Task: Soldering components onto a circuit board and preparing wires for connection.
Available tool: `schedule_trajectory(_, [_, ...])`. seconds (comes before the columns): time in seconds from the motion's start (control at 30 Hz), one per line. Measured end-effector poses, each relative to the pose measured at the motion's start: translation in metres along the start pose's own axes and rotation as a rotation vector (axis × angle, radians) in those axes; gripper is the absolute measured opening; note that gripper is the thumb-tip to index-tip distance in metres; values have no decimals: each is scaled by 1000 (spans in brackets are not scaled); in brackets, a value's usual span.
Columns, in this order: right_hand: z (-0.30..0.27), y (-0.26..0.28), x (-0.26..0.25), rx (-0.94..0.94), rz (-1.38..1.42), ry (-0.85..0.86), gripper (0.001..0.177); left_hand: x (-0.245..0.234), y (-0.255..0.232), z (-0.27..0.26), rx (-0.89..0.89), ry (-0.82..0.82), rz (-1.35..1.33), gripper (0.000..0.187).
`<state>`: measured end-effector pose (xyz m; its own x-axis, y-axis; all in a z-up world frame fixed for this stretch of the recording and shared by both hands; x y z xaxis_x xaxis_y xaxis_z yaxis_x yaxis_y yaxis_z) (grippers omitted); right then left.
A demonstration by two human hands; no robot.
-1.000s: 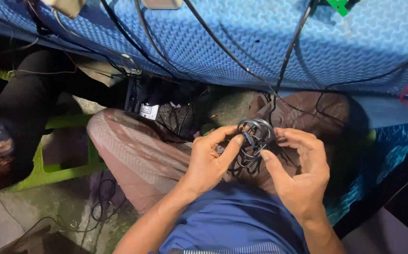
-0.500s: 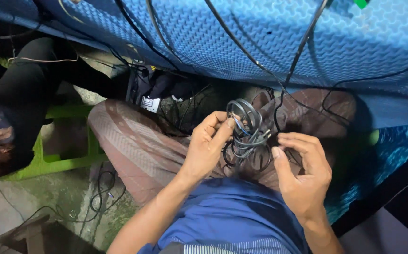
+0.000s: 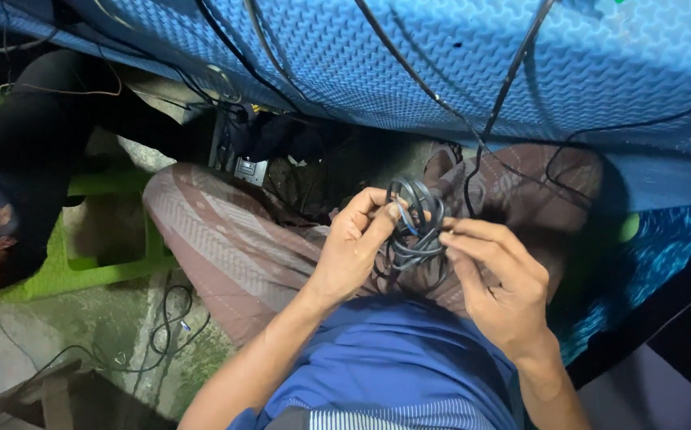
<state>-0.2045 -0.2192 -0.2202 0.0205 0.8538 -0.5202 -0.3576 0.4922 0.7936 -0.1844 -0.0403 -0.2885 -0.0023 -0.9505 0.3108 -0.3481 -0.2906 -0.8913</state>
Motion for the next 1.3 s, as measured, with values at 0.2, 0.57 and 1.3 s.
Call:
schedule_trajectory(0.2, [-2,-8,10,-80,93,-12,13,4,-4,-5,144,-17,-5,9])
schedule_trajectory(0.57, [-26,-17,19,-396,-166,-229,10,15,-30,-10,221,-114,-134,10])
schedule_trajectory(1.3, [-14,15,18,-75,-33,28,18,2,1,1,179,-49,-704,13])
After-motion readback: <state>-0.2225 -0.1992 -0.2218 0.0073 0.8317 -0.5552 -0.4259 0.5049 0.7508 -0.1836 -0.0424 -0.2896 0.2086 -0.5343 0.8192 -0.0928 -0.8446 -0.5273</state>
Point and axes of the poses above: each hand's wrist, its own z-axis towards the middle knuckle, its own x-axis out of the palm, y = z × x, the point moved 4 cm from there along z, towards the middle knuckle, and after that the axes turned 3 degrees about -z, right-handed, at the moved point
